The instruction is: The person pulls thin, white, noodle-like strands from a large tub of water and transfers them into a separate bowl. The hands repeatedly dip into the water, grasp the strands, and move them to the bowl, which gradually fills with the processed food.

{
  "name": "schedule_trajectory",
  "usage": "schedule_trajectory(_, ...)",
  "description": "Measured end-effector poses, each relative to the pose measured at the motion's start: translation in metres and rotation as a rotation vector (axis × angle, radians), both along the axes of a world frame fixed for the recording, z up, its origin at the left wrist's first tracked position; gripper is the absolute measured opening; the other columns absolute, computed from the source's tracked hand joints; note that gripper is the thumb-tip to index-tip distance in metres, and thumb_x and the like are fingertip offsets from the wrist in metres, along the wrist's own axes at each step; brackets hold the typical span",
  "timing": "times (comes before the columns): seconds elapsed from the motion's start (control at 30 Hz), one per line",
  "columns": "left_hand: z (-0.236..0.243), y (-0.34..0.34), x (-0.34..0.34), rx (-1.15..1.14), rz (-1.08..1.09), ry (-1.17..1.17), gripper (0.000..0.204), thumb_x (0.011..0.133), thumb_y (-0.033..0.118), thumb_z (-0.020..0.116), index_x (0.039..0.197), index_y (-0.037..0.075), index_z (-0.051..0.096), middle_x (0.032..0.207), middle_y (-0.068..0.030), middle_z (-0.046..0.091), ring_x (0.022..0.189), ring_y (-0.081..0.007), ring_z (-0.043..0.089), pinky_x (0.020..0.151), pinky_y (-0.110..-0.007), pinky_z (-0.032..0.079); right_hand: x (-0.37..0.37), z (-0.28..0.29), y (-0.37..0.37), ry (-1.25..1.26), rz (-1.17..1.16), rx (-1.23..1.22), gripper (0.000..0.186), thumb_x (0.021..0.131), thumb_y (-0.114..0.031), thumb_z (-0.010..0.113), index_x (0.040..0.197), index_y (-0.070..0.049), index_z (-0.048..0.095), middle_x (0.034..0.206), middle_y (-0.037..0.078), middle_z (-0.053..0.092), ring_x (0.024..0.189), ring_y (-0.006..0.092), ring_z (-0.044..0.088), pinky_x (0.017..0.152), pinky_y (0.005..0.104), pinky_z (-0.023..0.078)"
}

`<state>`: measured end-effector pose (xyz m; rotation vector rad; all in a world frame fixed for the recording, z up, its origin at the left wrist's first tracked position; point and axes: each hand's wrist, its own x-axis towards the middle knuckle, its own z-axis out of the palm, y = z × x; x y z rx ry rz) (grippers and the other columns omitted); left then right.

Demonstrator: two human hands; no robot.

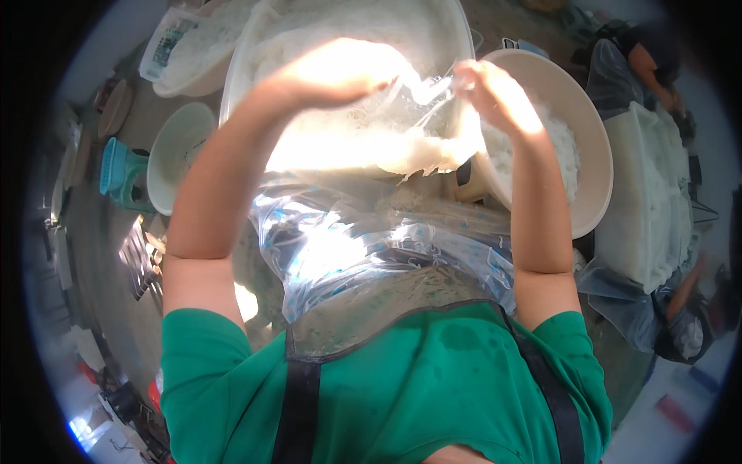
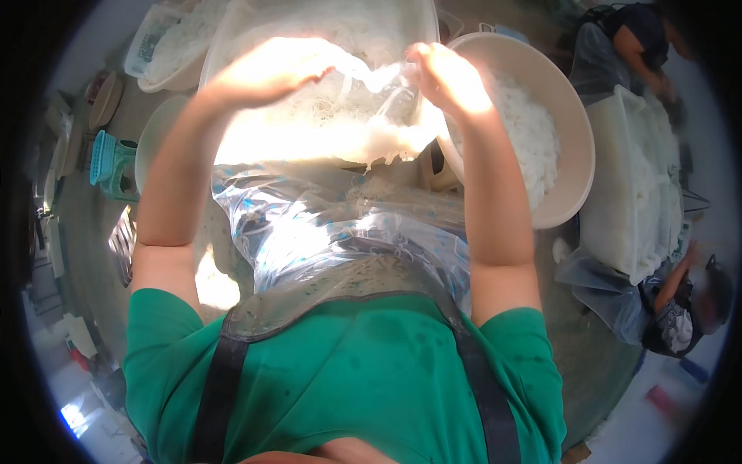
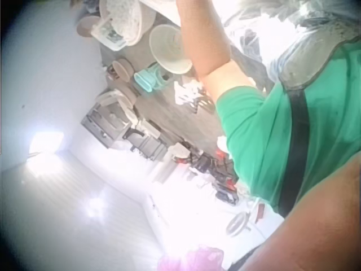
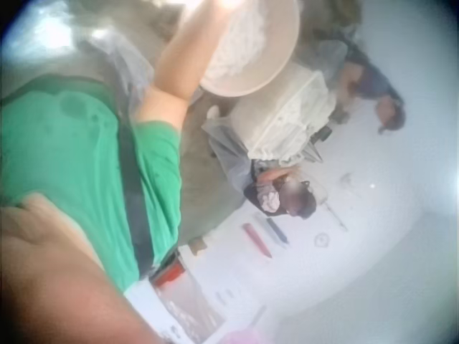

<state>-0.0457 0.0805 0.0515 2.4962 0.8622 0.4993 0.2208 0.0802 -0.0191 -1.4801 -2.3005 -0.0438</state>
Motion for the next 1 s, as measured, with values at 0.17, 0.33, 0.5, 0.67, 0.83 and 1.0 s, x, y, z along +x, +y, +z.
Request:
schedule_trajectory(0.17,-0.049,-0.008,0.014,-0.572,0.443,-0.246,0.018,0.087,0.022,0.051,0.085,0.006,0.057,0.074,-0.0022,0.055,0.066,-0.0137,0.050,0.062,-0.026,0.043,-0.059,0.011,-0.039,0.085,0.045,-0.333,0.012,0.078,-0.024,0.062,0.082,-0.015,0.068,0.088,0.005,0.064,0.087,0.0238,0.061,0.076,0.0337,0.049)
schedule_trajectory(0.33,-0.064,-0.009,0.015,-1.069,0.667,-0.671,0.021,0.090,0.031,0.049,0.078,0.015,0.054,0.070,0.0049,0.051,0.056,-0.0037,0.041,0.051,-0.020,0.034,-0.079,-0.021,-0.043,-0.184,0.023,-0.442,0.019,0.076,-0.033,0.063,0.080,-0.016,0.071,0.080,0.009,0.067,0.073,0.0268,0.064,0.066,0.0364,0.050)
schedule_trajectory(0.5,-0.079,-0.023,0.001,-1.161,0.807,-0.655,0.021,0.091,0.028,0.049,0.078,0.013,0.053,0.065,0.0049,0.046,0.053,-0.0051,0.038,0.047,-0.021,0.031,-0.072,-0.019,-0.053,0.045,-0.042,-0.372,0.021,0.077,-0.032,0.062,0.078,-0.012,0.070,0.077,0.010,0.066,0.070,0.0264,0.063,0.064,0.0373,0.049)
schedule_trajectory(0.67,-0.108,-0.041,0.000,-1.299,0.764,-0.704,0.020,0.092,0.025,0.049,0.079,0.011,0.052,0.060,0.0052,0.040,0.049,-0.0062,0.034,0.044,-0.020,0.026,-0.058,0.004,-0.031,0.355,-0.223,-0.096,0.019,0.082,-0.027,0.062,0.081,-0.009,0.067,0.075,0.009,0.065,0.067,0.0218,0.062,0.064,0.0308,0.048)
schedule_trajectory(0.83,-0.041,-0.066,0.043,-1.638,0.354,-0.910,0.020,0.095,0.028,0.045,0.088,0.011,0.053,0.060,0.0052,0.040,0.048,-0.0071,0.033,0.042,-0.021,0.025,-0.063,0.051,-0.047,0.721,-0.061,-0.142,0.010,0.082,-0.017,0.063,0.086,-0.009,0.067,0.071,0.005,0.064,0.063,0.0158,0.059,0.059,0.0262,0.048)
schedule_trajectory(1.0,-0.022,-0.040,0.036,-1.464,0.175,-1.154,0.018,0.094,0.024,0.045,0.096,0.009,0.055,0.080,-0.0015,0.057,0.070,-0.0145,0.056,0.055,-0.026,0.043,-0.062,0.073,-0.077,0.552,0.329,-0.037,0.006,0.078,-0.013,0.065,0.082,-0.010,0.068,0.075,0.003,0.064,0.070,0.0153,0.061,0.064,0.0260,0.049)
